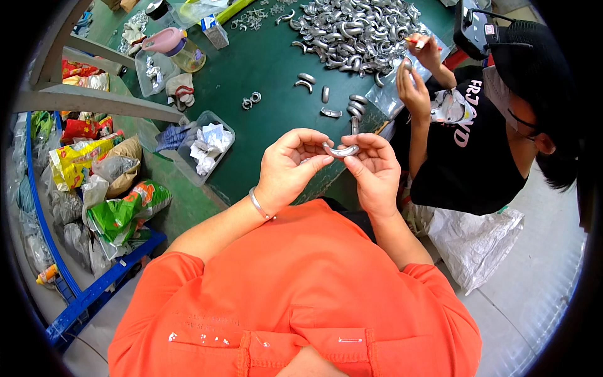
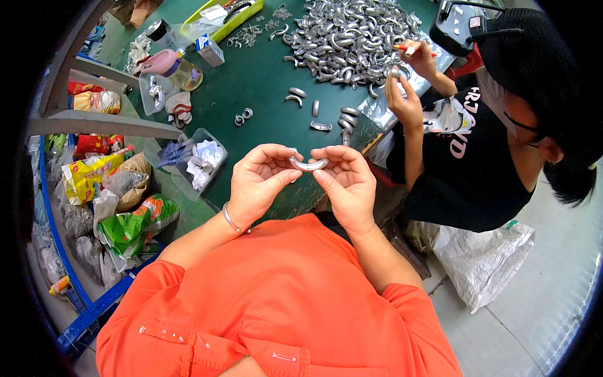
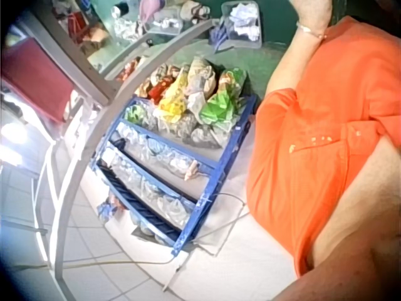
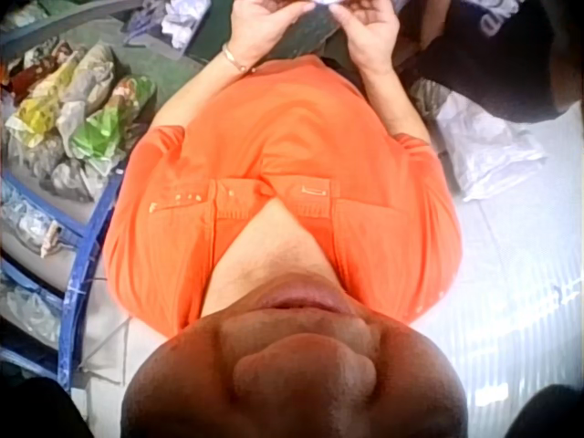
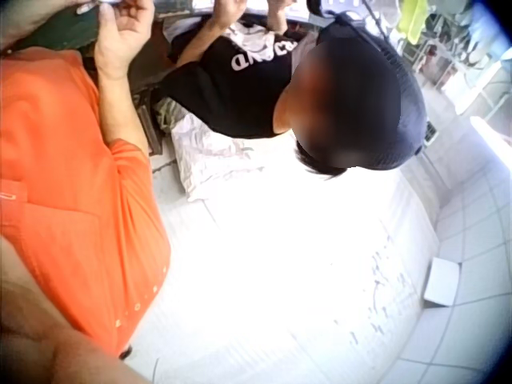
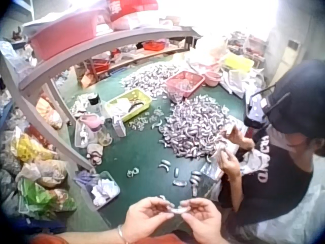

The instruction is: The person picks up small, curved metal hooks from a large pile on a green table and inspects them by hand. They rotate the hooks to examine the surface and shape, occasionally placing them back on the table or holding them in a cluster.

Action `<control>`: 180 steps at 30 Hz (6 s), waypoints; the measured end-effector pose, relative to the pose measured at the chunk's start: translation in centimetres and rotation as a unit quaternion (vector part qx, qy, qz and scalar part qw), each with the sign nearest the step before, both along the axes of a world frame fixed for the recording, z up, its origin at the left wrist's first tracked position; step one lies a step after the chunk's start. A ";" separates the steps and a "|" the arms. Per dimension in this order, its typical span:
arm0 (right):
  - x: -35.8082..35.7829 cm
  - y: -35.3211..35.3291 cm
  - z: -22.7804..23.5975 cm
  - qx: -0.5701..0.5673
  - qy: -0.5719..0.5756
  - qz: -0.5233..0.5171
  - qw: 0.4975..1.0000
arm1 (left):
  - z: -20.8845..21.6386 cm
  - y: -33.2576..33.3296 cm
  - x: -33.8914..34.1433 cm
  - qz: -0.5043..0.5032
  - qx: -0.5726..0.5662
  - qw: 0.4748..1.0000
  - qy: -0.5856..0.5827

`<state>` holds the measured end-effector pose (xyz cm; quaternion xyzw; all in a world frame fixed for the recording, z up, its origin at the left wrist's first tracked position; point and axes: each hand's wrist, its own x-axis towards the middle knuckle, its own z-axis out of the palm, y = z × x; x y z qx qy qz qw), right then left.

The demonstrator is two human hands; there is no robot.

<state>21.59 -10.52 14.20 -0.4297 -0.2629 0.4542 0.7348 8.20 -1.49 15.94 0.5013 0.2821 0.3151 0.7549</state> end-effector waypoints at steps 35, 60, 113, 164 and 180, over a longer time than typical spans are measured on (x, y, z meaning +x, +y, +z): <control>3.4 1.6 -9.3 -0.297 -0.287 -0.008 0.910 | -12.4 1.2 -6.1 -0.296 0.147 0.517 0.790; 16.9 18.3 -14.5 -0.307 -0.627 -0.288 0.656 | -11.9 2.2 -4.9 -0.335 0.098 0.469 0.811; -2.1 0.9 0.9 -0.106 0.158 0.124 0.974 | 0.6 0.6 -4.4 -0.002 0.058 0.996 0.065; 5.7 7.9 -13.1 -0.249 -0.462 -0.047 0.850 | -1.8 1.2 -4.5 0.021 -0.072 0.988 0.132; 14.8 17.4 -16.0 -0.463 -0.472 -0.145 0.736 | -2.5 2.4 -5.9 0.049 -0.105 0.982 0.148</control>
